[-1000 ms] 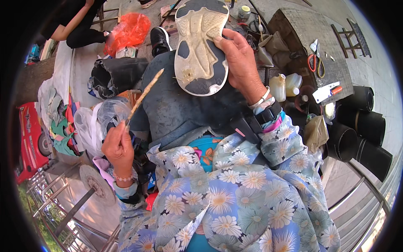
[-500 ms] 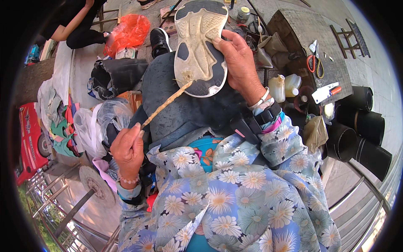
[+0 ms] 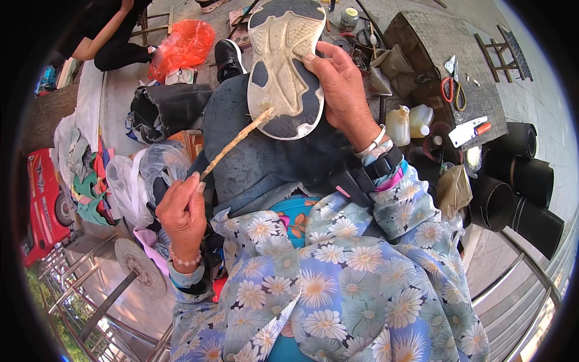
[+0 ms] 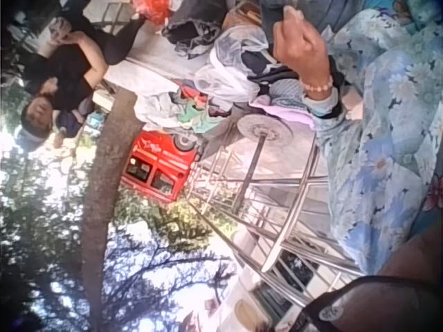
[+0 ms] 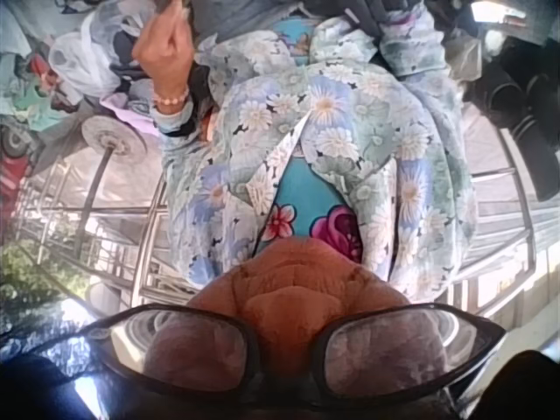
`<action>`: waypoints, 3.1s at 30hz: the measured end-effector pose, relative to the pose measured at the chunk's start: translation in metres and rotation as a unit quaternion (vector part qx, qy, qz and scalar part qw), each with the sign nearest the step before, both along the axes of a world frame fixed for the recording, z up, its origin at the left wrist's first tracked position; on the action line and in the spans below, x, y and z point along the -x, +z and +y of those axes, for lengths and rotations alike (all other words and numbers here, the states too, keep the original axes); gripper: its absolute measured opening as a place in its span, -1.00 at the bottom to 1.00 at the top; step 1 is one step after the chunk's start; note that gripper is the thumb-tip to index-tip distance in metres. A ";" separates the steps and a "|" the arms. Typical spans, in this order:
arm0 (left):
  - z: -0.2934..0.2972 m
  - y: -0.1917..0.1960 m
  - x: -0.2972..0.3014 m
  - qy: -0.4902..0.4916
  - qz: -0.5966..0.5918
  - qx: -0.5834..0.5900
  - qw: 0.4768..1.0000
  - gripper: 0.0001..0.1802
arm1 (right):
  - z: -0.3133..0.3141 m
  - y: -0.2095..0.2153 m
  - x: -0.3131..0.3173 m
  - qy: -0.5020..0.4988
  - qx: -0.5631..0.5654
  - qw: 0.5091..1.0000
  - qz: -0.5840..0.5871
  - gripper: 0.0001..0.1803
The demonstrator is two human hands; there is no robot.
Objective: Applying glue to a shoe sole and handling payment at a repair stall.
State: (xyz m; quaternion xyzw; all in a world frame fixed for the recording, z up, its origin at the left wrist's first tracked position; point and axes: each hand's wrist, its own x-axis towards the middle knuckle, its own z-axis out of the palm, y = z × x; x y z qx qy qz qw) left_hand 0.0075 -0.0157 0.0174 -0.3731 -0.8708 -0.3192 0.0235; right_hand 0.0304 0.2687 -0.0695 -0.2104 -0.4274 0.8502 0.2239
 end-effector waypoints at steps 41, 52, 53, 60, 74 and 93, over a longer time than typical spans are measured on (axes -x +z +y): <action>-0.015 -0.004 0.006 -0.002 0.029 -0.031 0.999 -0.74 | 0.002 0.001 0.000 0.002 0.014 1.000 0.007 -0.60; -0.006 -0.013 0.002 -0.010 -0.006 -0.053 0.999 -0.76 | 0.002 -0.001 0.000 -0.001 0.014 1.000 0.008 -0.60; -0.006 -0.013 0.002 -0.010 0.003 -0.046 0.999 -0.76 | 0.003 -0.001 0.000 -0.002 0.016 1.000 0.009 -0.60; -0.002 -0.011 -0.001 -0.016 0.091 -0.031 0.995 -0.65 | 0.001 0.000 0.001 -0.006 0.008 1.000 -0.003 -0.58; -0.008 -0.001 -0.005 0.016 0.187 0.028 0.982 -0.69 | 0.003 -0.002 0.000 -0.007 0.004 1.000 0.004 -0.60; 0.003 -0.011 -0.017 0.000 0.114 -0.015 0.993 -0.70 | 0.001 0.005 0.000 -0.024 0.008 1.000 -0.002 -0.60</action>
